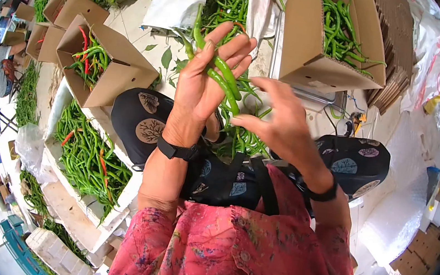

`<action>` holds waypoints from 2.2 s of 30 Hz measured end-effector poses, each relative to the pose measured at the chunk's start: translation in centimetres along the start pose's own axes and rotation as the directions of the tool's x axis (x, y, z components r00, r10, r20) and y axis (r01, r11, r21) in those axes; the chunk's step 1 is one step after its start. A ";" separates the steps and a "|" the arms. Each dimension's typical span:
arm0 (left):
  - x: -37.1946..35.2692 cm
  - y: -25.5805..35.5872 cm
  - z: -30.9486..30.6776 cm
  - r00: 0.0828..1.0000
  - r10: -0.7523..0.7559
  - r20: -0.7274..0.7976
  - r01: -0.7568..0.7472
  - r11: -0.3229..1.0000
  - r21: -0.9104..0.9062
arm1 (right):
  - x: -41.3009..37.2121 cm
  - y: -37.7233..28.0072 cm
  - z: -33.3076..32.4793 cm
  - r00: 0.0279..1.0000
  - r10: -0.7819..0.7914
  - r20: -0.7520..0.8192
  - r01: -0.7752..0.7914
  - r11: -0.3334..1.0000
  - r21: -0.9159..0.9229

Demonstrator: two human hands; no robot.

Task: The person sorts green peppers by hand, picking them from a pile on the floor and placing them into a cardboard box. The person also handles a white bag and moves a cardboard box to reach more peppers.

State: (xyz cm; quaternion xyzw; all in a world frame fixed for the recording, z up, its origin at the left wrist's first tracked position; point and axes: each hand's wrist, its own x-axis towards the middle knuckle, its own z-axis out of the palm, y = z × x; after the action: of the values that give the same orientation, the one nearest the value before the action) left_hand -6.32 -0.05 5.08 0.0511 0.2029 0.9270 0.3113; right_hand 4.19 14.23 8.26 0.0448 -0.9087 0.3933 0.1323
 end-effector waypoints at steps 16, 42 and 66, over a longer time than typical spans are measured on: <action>-3.1 4.4 1.5 0.937 0.298 -0.183 -0.186 0.867 0.462 | 2.4 6.4 0.6 0.824 0.158 0.545 -0.532 -0.118 0.839; -13.7 17.0 -2.6 0.893 0.368 -0.258 0.296 -0.052 0.954 | 4.2 14.9 -15.1 0.802 0.598 0.014 -0.365 0.471 0.803; 8.1 -9.9 -32.2 0.975 -0.217 0.048 -0.185 -0.670 0.719 | -8.2 23.3 18.8 0.365 0.731 0.576 -0.920 0.190 0.342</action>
State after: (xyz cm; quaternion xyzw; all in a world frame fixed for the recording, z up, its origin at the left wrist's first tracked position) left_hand -14.44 0.86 -28.63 0.4022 0.8929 0.1652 0.1167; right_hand 3.84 16.38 -22.73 -0.3612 -0.6026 0.6627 -0.2592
